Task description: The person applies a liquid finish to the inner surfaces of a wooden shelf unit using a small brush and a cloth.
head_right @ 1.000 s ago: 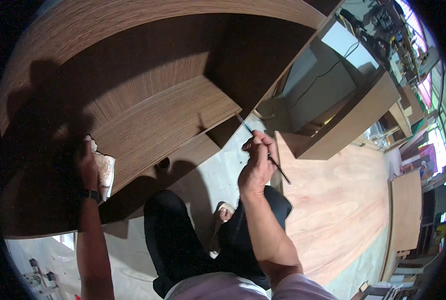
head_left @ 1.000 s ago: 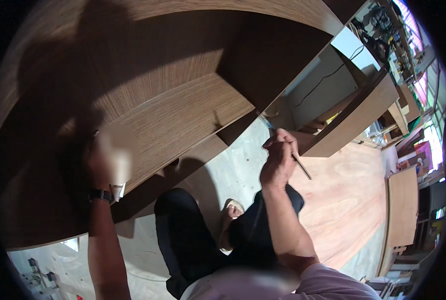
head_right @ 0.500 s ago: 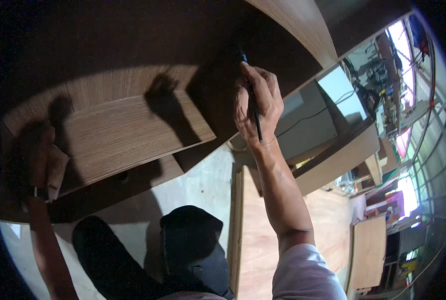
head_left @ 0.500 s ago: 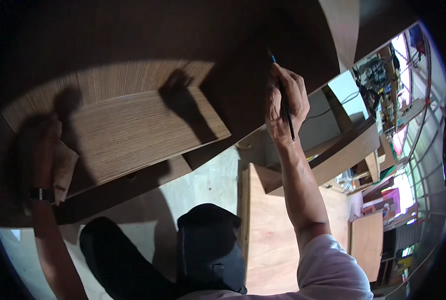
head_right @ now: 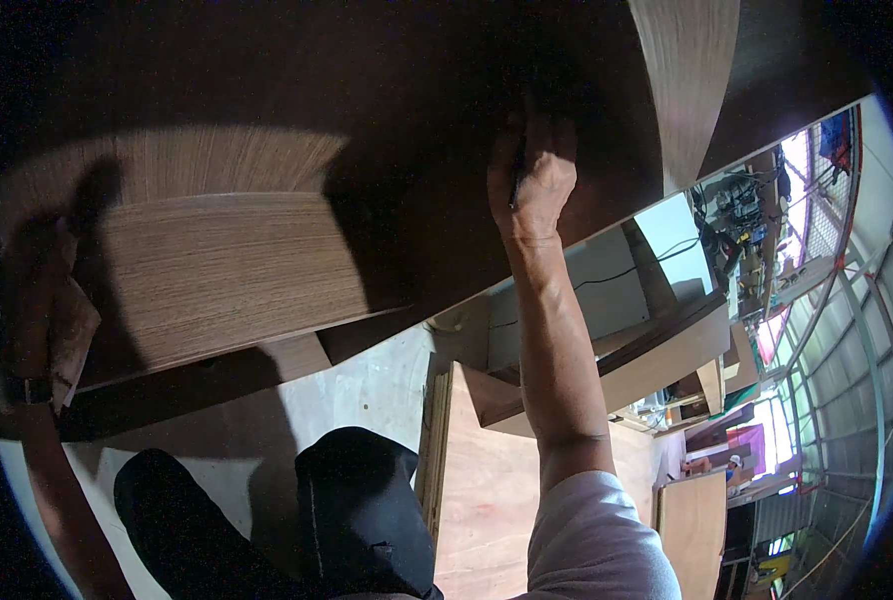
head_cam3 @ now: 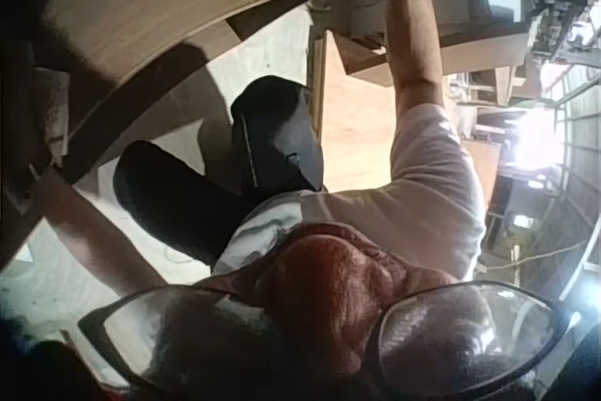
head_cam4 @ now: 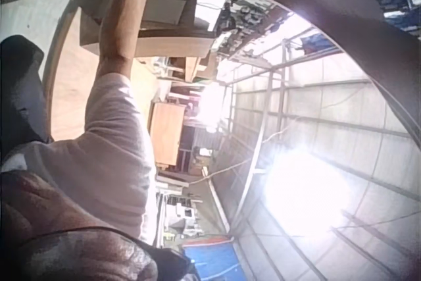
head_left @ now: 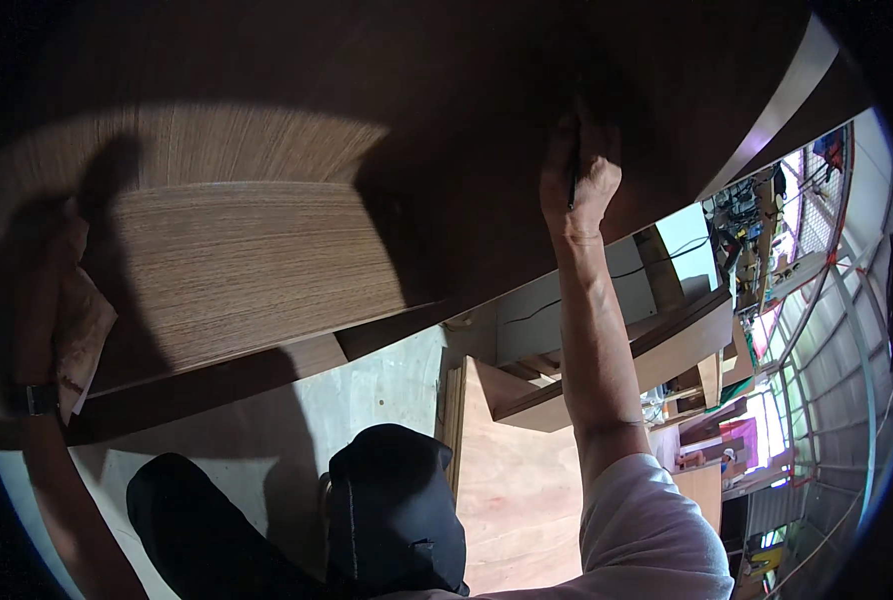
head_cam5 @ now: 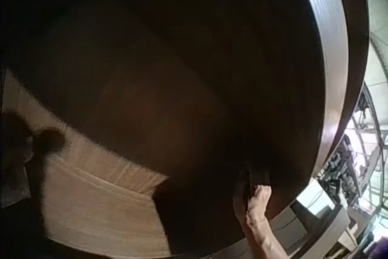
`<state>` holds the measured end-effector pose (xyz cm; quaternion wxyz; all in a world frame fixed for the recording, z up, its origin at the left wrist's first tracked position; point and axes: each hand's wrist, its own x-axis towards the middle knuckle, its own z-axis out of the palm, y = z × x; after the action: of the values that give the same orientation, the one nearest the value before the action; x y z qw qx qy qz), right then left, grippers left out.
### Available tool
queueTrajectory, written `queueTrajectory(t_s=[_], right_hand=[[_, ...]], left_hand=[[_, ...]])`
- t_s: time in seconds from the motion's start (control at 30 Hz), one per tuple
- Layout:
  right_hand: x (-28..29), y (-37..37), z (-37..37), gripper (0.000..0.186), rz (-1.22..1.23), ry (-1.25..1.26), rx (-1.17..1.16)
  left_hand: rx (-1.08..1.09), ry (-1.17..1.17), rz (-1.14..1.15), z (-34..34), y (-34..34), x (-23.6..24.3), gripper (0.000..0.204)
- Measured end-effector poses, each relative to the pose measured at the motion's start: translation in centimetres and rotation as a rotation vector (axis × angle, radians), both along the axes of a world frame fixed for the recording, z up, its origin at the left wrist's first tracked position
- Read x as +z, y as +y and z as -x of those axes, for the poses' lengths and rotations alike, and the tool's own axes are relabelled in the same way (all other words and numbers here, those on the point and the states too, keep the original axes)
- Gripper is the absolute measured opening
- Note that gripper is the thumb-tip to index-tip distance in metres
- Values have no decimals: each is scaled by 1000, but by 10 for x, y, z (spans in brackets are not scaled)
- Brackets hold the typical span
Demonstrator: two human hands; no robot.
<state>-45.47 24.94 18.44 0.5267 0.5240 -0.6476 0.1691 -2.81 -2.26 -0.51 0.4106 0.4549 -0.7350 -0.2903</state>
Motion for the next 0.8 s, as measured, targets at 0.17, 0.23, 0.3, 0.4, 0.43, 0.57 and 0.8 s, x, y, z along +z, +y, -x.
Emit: queueTrajectory(t_s=[0.17,0.23,0.3,0.4,0.43,0.57,0.8], right_hand=[[3,-3,17,35,15,105,18],[2,-6,21,37,21,82,-4],[3,-5,22,39,13,76,-49],[2,-7,23,41,10,59,-95],[3,-7,23,41,10,53,-107],[6,-11,24,41,6,64,-119],[8,-11,33,44,0,82,-120]], left_hand=[[-35,-53,-26,3,-15,-16,30],[-92,18,-56,-2,-14,-11,30],[-113,-18,-25,3,-9,-3,31],[-55,-132,65,4,-4,6,32],[-39,-76,16,5,-5,1,32],[-32,29,-42,5,-6,-4,34],[-72,20,-65,7,-5,-3,35]])
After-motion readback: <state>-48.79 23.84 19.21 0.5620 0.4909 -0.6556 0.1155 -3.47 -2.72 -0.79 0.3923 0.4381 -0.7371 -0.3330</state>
